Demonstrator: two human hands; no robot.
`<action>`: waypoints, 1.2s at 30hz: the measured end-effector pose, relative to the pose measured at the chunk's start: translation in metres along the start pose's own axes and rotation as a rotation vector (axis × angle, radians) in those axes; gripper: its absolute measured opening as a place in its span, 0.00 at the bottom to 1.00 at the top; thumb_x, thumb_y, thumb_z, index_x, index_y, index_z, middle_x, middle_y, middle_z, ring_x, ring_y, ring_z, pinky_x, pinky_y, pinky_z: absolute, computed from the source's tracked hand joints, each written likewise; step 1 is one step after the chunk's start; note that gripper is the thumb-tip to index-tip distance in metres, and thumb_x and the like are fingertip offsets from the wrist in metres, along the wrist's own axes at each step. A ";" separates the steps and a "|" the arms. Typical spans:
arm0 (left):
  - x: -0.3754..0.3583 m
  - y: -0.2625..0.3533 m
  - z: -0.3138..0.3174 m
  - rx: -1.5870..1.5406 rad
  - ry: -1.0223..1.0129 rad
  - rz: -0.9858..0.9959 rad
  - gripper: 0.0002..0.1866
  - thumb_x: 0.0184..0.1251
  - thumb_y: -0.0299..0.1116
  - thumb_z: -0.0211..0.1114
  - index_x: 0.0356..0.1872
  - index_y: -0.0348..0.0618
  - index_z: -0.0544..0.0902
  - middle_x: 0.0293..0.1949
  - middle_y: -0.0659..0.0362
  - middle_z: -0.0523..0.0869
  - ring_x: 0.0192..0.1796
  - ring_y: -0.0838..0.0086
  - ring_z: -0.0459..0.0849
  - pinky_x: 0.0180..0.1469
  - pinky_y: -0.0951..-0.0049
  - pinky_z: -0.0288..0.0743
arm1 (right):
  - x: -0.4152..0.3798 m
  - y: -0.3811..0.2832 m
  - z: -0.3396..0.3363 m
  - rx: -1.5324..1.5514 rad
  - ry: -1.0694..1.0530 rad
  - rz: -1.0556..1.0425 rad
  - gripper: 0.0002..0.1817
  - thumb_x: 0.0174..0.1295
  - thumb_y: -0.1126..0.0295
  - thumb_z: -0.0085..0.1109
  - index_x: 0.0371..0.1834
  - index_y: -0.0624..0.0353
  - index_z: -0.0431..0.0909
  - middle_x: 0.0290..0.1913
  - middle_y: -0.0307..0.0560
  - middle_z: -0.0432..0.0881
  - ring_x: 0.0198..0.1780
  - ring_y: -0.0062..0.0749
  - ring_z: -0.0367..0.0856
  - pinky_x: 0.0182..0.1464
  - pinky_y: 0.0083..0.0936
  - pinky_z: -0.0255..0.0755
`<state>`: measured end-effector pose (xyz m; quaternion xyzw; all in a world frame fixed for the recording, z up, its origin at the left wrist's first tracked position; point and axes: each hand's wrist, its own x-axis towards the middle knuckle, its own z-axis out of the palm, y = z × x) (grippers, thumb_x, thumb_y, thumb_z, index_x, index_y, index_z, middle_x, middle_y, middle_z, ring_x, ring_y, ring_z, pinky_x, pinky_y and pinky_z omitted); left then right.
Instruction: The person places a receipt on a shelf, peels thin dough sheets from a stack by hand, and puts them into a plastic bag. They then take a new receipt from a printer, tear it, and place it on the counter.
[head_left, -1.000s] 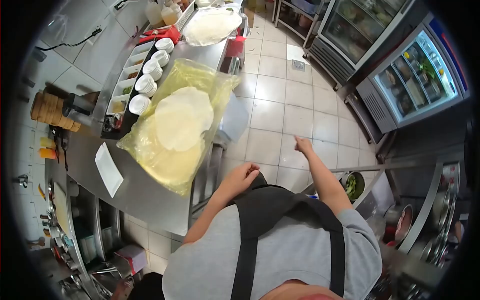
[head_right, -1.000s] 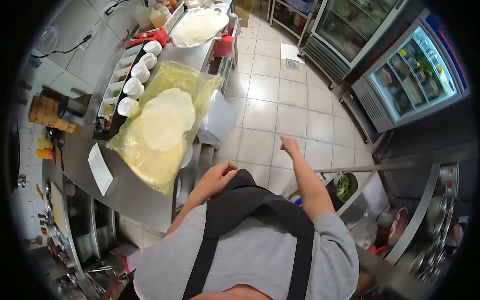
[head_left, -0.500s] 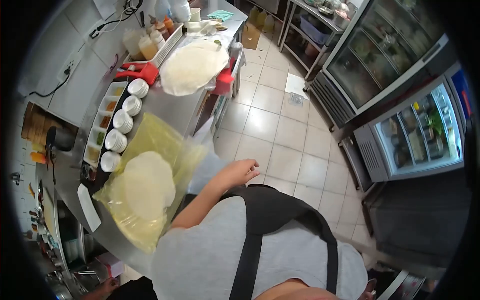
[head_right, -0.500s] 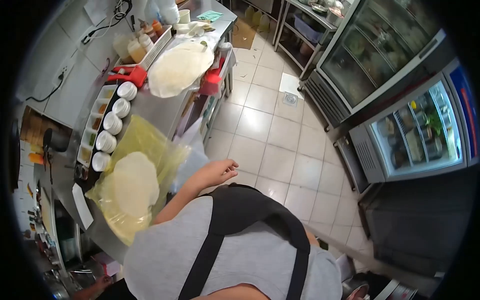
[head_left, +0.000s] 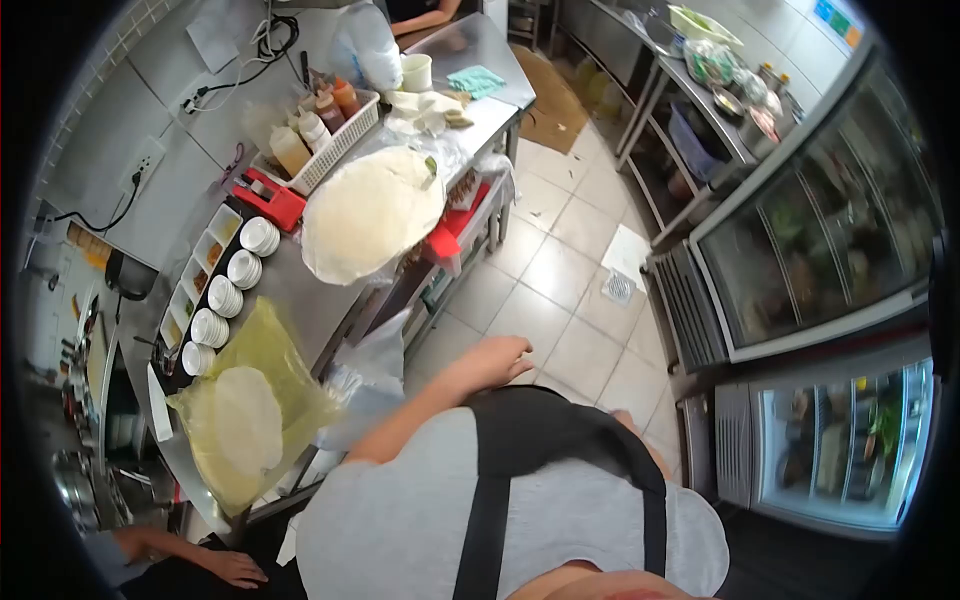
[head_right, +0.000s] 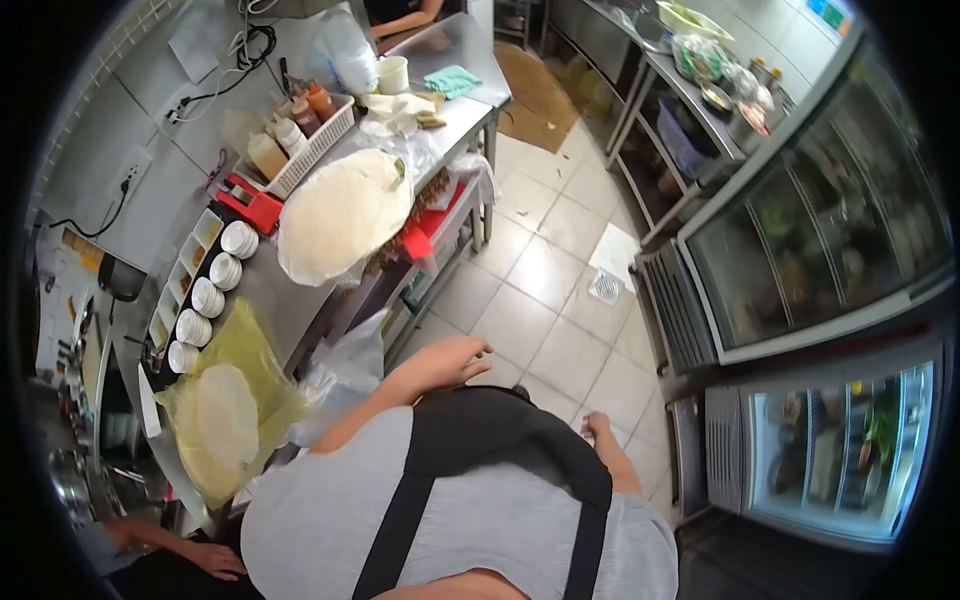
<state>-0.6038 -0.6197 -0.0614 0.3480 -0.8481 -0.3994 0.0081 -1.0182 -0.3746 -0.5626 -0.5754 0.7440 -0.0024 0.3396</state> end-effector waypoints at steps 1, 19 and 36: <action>0.004 -0.005 -0.004 -0.048 0.097 -0.030 0.17 0.62 0.40 0.57 0.47 0.40 0.76 0.42 0.49 0.81 0.45 0.56 0.79 0.46 0.64 0.72 | 0.054 -0.008 -0.042 0.145 -0.129 0.285 0.10 0.53 0.65 0.55 0.32 0.59 0.81 0.23 0.53 0.81 0.18 0.36 0.80 0.24 0.36 0.74; -0.031 -0.147 -0.075 -0.845 1.545 -0.901 0.13 0.65 0.38 0.56 0.40 0.36 0.77 0.31 0.58 0.82 0.31 0.78 0.81 0.30 0.80 0.75 | 0.193 -0.611 -0.448 0.896 -0.438 -0.901 0.17 0.70 0.64 0.37 0.49 0.64 0.72 0.35 0.43 0.79 0.33 0.23 0.76 0.39 0.19 0.72; 0.002 -0.155 -0.094 -0.846 1.995 -1.068 0.11 0.55 0.35 0.62 0.30 0.34 0.82 0.20 0.60 0.80 0.23 0.82 0.77 0.26 0.79 0.70 | 0.187 -0.789 -0.383 -0.084 -0.907 -1.639 0.10 0.57 0.68 0.58 0.32 0.65 0.77 0.29 0.49 0.78 0.28 0.31 0.76 0.35 0.26 0.69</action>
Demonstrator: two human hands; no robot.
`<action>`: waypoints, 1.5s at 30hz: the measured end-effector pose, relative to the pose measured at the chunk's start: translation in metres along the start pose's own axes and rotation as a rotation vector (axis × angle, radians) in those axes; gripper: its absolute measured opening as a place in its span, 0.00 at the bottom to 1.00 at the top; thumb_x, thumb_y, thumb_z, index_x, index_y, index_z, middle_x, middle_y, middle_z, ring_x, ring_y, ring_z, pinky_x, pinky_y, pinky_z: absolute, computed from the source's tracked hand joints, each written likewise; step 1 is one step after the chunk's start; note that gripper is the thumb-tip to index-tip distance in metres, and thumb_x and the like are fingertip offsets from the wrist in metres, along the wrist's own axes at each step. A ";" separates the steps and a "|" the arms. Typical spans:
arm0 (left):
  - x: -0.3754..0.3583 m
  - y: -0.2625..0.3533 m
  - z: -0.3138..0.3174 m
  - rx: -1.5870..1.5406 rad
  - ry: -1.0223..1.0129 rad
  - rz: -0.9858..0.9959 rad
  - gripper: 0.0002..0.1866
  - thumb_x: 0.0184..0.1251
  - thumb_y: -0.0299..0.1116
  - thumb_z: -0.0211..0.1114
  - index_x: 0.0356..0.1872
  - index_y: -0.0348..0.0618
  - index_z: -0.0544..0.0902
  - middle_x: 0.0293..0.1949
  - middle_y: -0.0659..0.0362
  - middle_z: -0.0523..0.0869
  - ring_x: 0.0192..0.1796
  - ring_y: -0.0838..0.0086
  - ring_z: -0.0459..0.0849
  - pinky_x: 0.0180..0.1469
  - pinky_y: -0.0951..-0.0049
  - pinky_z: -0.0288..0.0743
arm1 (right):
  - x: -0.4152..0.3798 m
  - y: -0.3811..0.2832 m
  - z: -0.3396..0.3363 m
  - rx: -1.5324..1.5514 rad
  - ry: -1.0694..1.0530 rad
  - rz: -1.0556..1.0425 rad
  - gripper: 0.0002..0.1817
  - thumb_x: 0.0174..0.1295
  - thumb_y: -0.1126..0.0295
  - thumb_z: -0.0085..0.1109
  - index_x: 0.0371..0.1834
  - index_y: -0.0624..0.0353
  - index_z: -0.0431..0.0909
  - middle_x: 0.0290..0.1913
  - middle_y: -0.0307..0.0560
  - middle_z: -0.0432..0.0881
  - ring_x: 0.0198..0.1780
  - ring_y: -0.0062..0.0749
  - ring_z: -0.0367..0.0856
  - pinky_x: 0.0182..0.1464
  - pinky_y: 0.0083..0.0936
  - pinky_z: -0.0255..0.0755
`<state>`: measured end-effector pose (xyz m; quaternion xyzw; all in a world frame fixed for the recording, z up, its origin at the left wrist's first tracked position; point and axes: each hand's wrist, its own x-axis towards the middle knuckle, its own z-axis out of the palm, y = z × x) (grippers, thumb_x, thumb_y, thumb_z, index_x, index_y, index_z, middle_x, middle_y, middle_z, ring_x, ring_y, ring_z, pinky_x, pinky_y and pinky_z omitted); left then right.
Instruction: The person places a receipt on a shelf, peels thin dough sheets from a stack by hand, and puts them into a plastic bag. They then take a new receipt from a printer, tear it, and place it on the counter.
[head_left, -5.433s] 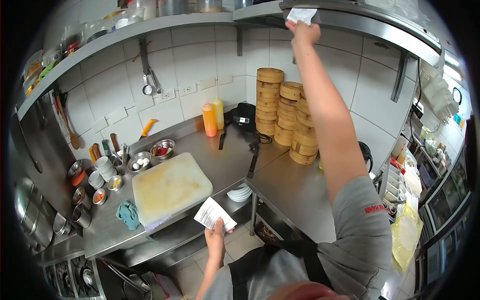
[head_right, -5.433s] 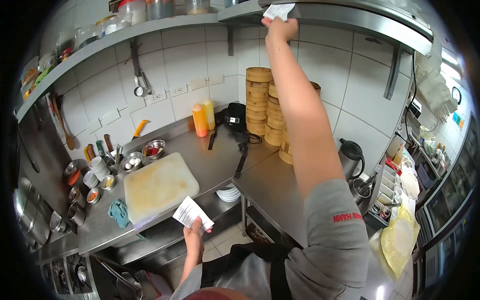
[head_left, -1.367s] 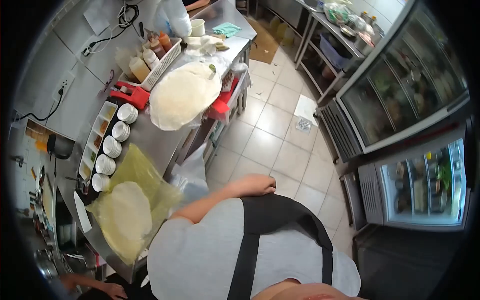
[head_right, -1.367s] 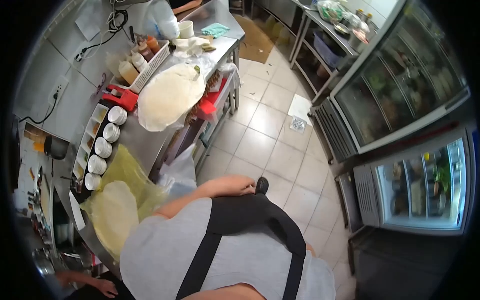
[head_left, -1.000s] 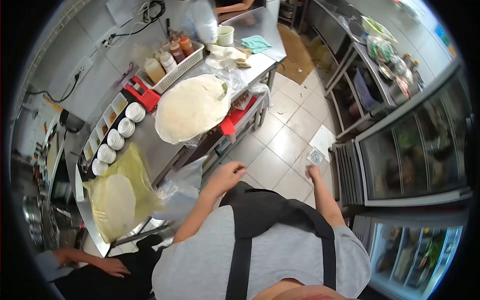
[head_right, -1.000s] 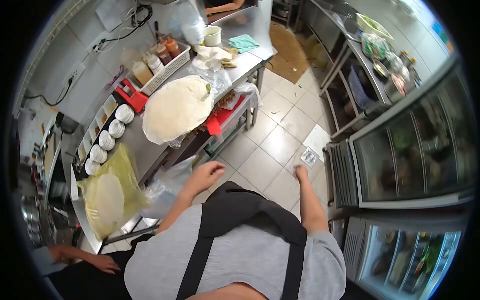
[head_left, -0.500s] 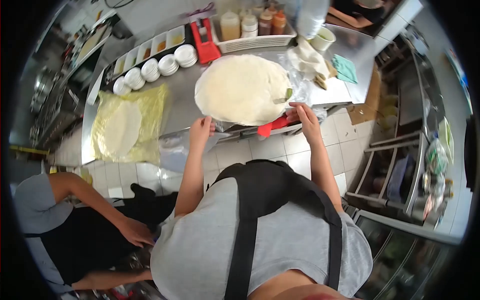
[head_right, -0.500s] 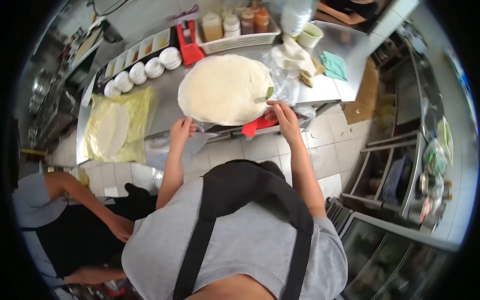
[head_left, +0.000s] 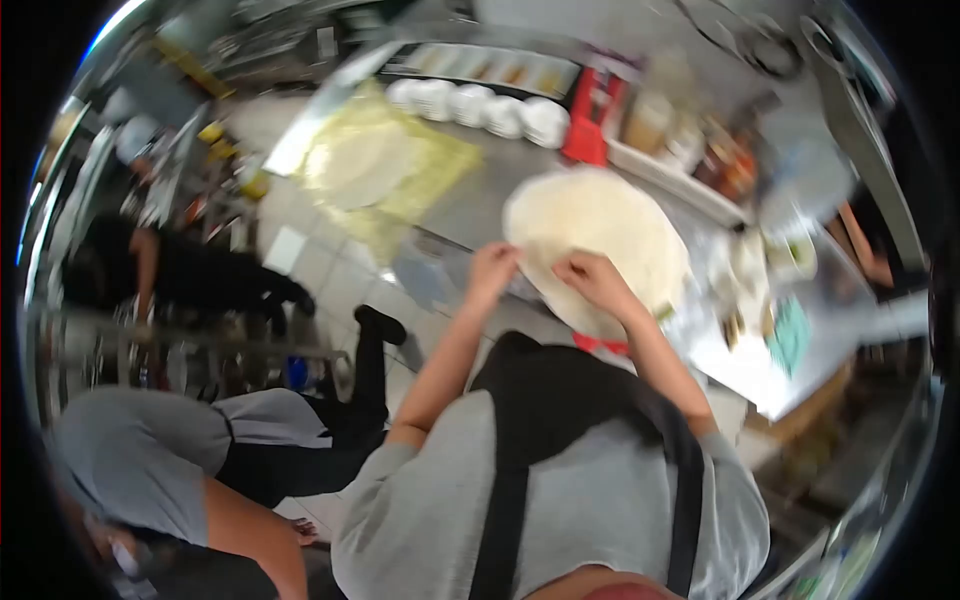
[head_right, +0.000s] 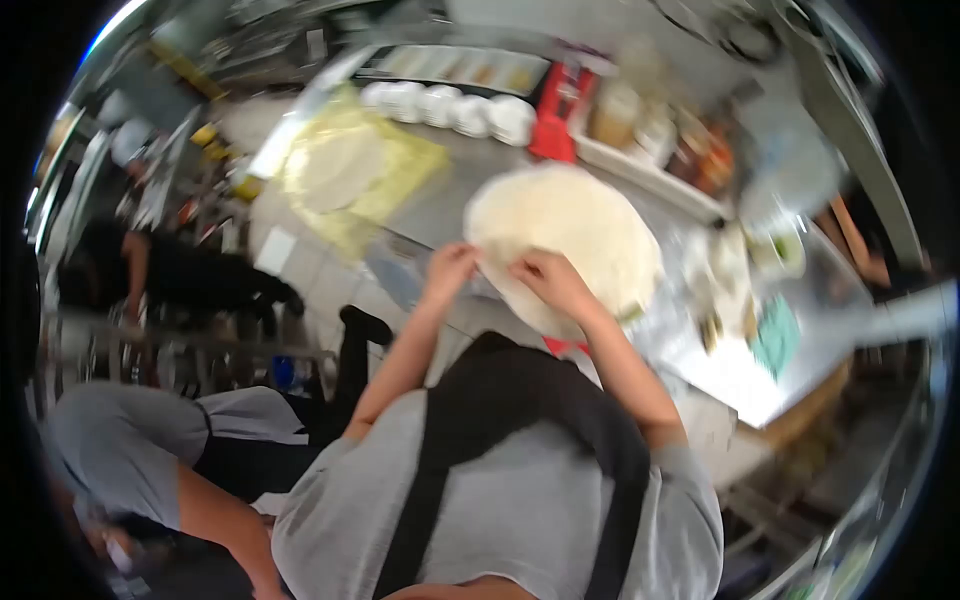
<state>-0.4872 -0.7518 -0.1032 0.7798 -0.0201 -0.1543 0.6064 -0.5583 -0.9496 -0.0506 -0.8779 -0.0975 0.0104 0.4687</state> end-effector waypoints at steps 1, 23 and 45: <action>0.000 -0.002 0.006 -0.052 0.073 0.069 0.11 0.54 0.35 0.62 0.30 0.35 0.83 0.21 0.59 0.82 0.24 0.79 0.77 0.28 0.76 0.70 | 0.004 -0.002 0.003 0.019 0.001 -0.056 0.10 0.56 0.68 0.59 0.32 0.65 0.77 0.30 0.50 0.78 0.28 0.33 0.76 0.35 0.27 0.70; -0.065 0.018 0.092 -0.621 0.099 0.031 0.17 0.60 0.35 0.63 0.47 0.41 0.71 0.40 0.60 0.77 0.42 0.76 0.78 0.42 0.73 0.77 | 0.016 0.017 -0.021 0.102 0.072 -0.100 0.08 0.56 0.70 0.54 0.25 0.64 0.76 0.18 0.48 0.74 0.21 0.28 0.73 0.26 0.25 0.67; -0.088 0.034 0.102 -0.907 0.076 -0.083 0.21 0.61 0.28 0.57 0.54 0.35 0.65 0.50 0.52 0.77 0.51 0.66 0.78 0.52 0.67 0.73 | -0.019 0.040 -0.083 -0.161 -0.293 -0.422 0.07 0.48 0.73 0.61 0.31 0.61 0.77 0.30 0.46 0.74 0.39 0.40 0.74 0.41 0.28 0.68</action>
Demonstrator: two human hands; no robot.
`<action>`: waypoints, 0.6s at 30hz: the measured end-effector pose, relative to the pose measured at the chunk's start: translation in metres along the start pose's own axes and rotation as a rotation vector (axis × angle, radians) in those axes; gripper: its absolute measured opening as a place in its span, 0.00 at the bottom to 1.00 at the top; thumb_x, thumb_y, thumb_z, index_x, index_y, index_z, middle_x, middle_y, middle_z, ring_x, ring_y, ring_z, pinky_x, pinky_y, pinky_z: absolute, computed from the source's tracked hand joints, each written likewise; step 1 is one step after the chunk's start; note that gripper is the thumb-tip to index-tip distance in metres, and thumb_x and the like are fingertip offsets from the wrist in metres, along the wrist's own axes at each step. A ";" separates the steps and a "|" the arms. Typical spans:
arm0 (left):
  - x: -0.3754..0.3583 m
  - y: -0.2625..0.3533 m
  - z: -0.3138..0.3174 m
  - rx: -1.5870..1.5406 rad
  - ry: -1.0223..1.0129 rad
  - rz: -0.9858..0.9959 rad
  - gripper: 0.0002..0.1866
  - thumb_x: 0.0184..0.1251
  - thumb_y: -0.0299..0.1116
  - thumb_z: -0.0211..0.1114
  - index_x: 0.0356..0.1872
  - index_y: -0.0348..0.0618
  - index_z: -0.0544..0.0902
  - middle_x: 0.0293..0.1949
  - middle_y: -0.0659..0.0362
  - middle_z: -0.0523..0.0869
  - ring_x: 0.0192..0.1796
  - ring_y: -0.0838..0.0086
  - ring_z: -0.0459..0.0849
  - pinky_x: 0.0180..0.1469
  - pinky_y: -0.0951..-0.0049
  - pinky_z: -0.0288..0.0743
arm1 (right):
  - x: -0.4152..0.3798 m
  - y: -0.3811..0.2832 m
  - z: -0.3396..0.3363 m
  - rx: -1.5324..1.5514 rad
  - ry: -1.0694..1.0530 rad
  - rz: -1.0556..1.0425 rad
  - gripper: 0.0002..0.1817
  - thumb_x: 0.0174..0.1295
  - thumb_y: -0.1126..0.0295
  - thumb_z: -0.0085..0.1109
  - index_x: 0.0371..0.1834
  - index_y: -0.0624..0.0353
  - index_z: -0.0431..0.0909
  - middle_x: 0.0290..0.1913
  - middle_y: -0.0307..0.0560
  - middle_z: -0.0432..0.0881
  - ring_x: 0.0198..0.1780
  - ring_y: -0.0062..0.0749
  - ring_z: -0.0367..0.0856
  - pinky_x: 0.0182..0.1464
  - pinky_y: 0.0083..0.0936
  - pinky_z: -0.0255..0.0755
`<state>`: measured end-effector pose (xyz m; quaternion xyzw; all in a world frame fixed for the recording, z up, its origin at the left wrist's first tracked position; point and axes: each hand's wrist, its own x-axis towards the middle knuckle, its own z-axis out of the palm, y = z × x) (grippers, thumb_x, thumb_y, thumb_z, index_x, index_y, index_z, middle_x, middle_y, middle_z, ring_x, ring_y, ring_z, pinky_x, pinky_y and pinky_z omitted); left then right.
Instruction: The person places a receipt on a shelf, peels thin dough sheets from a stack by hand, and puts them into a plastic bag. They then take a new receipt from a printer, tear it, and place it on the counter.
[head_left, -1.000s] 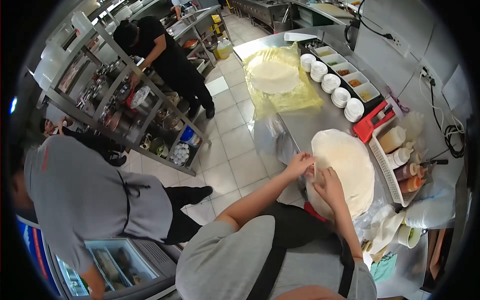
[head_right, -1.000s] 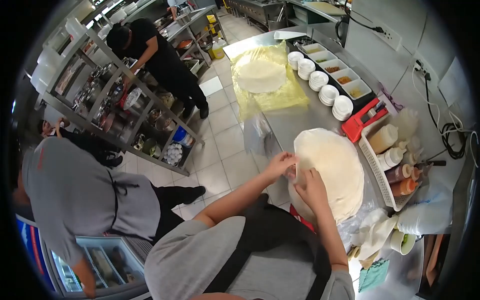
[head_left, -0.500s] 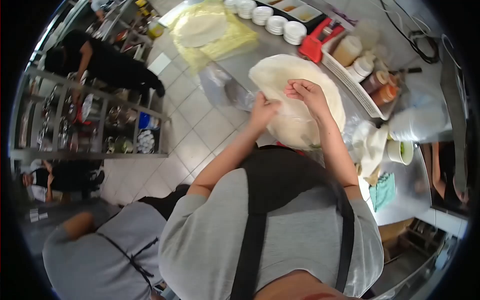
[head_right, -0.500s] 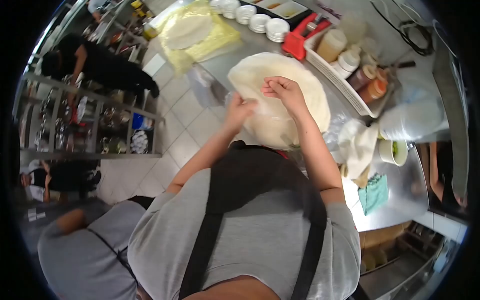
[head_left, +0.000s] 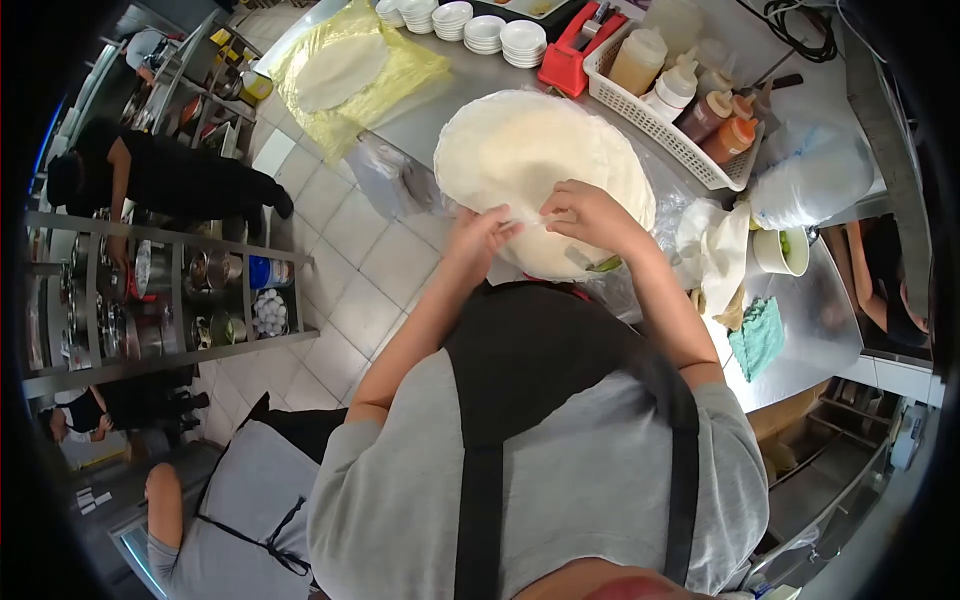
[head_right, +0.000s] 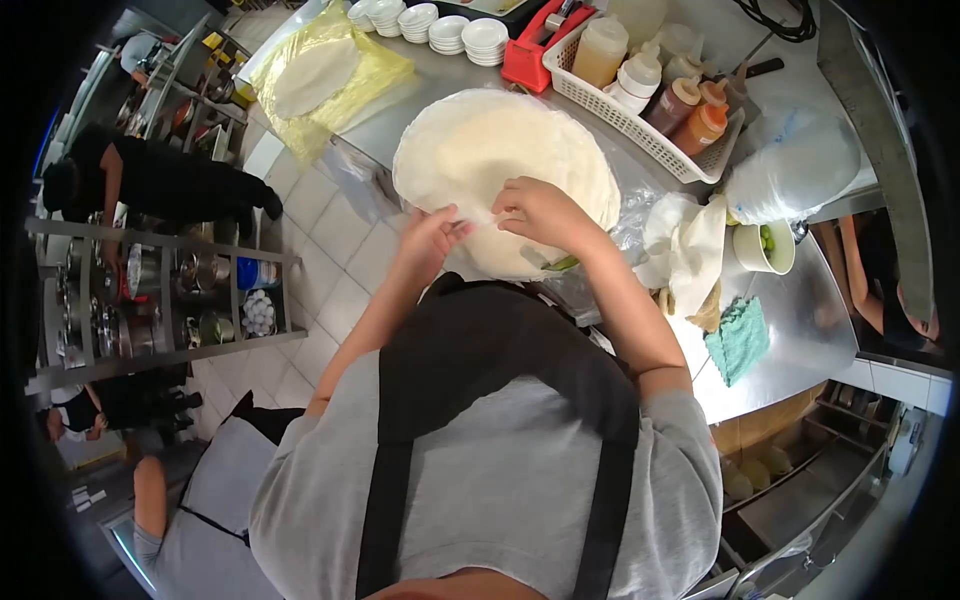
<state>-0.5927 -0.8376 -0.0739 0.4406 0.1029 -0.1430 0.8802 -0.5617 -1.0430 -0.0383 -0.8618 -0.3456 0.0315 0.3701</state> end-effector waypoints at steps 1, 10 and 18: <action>-0.003 -0.002 0.002 0.003 -0.086 -0.054 0.20 0.61 0.28 0.57 0.53 0.33 0.67 0.49 0.52 0.77 0.50 0.67 0.78 0.52 0.67 0.73 | 0.003 -0.001 0.000 -0.017 -0.070 -0.006 0.06 0.49 0.74 0.60 0.30 0.61 0.76 0.29 0.47 0.73 0.38 0.41 0.74 0.40 0.29 0.68; 0.007 -0.007 0.012 0.190 -0.069 -0.118 0.17 0.62 0.35 0.59 0.46 0.30 0.74 0.42 0.51 0.81 0.44 0.68 0.82 0.49 0.71 0.75 | 0.019 -0.002 -0.004 0.260 0.048 0.236 0.06 0.56 0.73 0.54 0.31 0.66 0.74 0.25 0.48 0.76 0.27 0.30 0.72 0.33 0.24 0.67; 0.012 -0.007 0.012 0.307 0.044 -0.028 0.12 0.65 0.36 0.56 0.39 0.36 0.74 0.38 0.55 0.81 0.40 0.72 0.82 0.37 0.75 0.78 | 0.031 0.006 -0.002 0.363 0.057 0.263 0.06 0.58 0.73 0.54 0.31 0.65 0.75 0.23 0.42 0.74 0.27 0.21 0.69 0.33 0.21 0.65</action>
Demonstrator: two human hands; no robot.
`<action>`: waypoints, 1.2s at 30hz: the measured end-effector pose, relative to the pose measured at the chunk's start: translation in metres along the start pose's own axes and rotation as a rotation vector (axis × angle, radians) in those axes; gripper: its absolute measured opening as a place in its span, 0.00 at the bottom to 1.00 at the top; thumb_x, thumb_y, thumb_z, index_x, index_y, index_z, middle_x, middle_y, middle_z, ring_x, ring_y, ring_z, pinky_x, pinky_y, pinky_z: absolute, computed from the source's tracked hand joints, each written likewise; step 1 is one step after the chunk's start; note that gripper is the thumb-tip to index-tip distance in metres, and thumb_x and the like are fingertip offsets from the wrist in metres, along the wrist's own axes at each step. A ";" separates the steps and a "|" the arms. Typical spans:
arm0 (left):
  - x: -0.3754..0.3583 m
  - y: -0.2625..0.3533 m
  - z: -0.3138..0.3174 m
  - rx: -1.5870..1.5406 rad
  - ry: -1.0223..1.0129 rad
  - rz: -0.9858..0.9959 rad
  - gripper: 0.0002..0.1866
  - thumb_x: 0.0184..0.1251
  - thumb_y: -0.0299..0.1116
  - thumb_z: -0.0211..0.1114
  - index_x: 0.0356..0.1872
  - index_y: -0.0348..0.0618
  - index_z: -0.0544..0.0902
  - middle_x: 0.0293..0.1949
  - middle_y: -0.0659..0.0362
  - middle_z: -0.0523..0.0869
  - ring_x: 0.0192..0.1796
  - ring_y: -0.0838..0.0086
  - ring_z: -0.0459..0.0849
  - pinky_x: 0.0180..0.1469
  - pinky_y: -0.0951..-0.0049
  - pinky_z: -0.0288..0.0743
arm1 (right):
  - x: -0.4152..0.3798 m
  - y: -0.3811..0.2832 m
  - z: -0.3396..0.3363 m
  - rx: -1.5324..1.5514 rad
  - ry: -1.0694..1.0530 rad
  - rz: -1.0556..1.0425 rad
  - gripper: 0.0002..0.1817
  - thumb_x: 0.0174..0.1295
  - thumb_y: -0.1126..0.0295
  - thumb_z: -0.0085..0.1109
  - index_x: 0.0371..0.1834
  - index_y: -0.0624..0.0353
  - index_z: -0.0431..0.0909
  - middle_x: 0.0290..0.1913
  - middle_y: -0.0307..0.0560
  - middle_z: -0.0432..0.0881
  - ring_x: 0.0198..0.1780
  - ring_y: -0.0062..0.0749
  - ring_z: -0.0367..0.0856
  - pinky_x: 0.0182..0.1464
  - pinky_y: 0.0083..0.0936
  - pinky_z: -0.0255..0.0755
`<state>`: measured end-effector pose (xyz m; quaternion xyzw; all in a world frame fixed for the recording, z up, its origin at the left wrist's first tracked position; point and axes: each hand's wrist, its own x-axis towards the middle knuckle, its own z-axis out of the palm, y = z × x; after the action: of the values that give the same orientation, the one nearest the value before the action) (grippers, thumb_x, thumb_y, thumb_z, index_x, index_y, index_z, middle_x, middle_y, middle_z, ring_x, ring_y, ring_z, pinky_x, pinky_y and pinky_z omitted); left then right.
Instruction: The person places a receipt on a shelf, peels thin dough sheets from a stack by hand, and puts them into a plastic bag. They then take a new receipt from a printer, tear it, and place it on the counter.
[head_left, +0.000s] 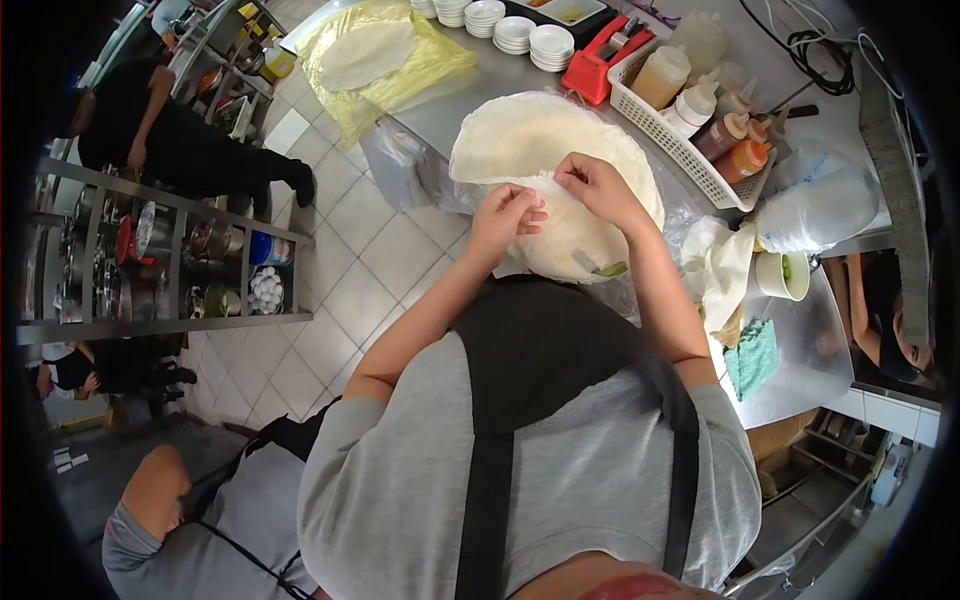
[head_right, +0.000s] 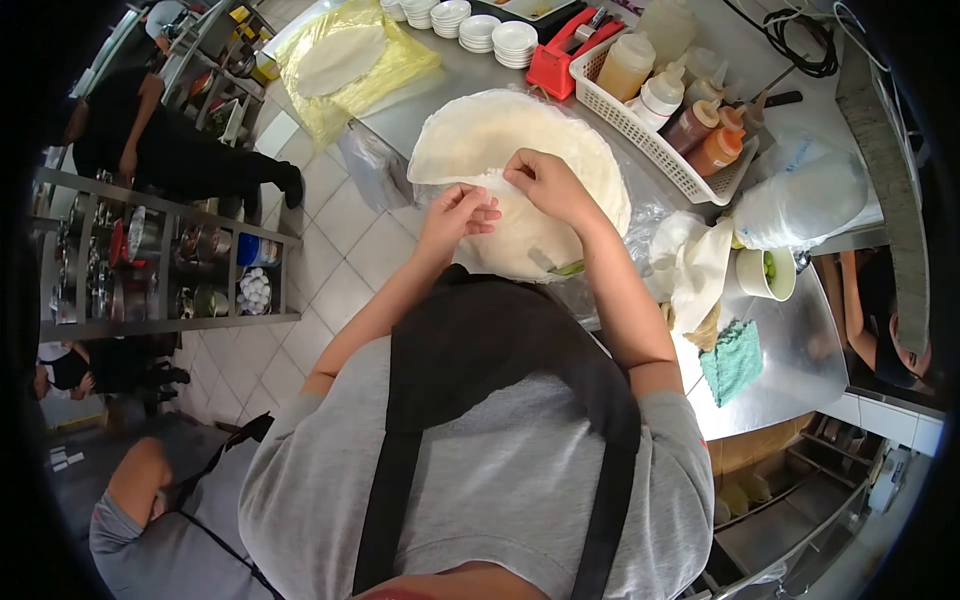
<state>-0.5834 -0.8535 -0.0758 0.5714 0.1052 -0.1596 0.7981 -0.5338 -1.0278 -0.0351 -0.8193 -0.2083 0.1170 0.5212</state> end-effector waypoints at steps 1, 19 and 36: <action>0.001 0.000 0.000 0.015 0.001 0.028 0.11 0.65 0.35 0.56 0.39 0.36 0.74 0.37 0.56 0.81 0.39 0.73 0.82 0.37 0.75 0.78 | 0.001 -0.001 -0.001 0.003 -0.004 -0.011 0.06 0.58 0.72 0.55 0.31 0.64 0.74 0.24 0.39 0.73 0.28 0.19 0.67 0.33 0.19 0.63; 0.020 0.011 0.007 0.048 0.079 0.126 0.14 0.64 0.39 0.59 0.33 0.36 0.76 0.32 0.57 0.80 0.36 0.75 0.82 0.34 0.77 0.79 | 0.034 -0.004 -0.007 -0.123 -0.037 -0.057 0.09 0.56 0.70 0.54 0.32 0.66 0.77 0.23 0.46 0.75 0.27 0.26 0.70 0.32 0.24 0.65; 0.019 0.019 0.003 -0.061 0.104 0.253 0.09 0.63 0.31 0.57 0.28 0.34 0.73 0.31 0.57 0.77 0.35 0.70 0.83 0.39 0.73 0.81 | 0.040 -0.035 0.009 -0.313 0.166 -0.050 0.11 0.52 0.68 0.56 0.28 0.69 0.76 0.27 0.63 0.78 0.33 0.54 0.77 0.37 0.39 0.69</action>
<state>-0.5587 -0.8530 -0.0651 0.5630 0.0783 -0.0248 0.8224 -0.5098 -0.9888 -0.0060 -0.8918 -0.2006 0.0020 0.4056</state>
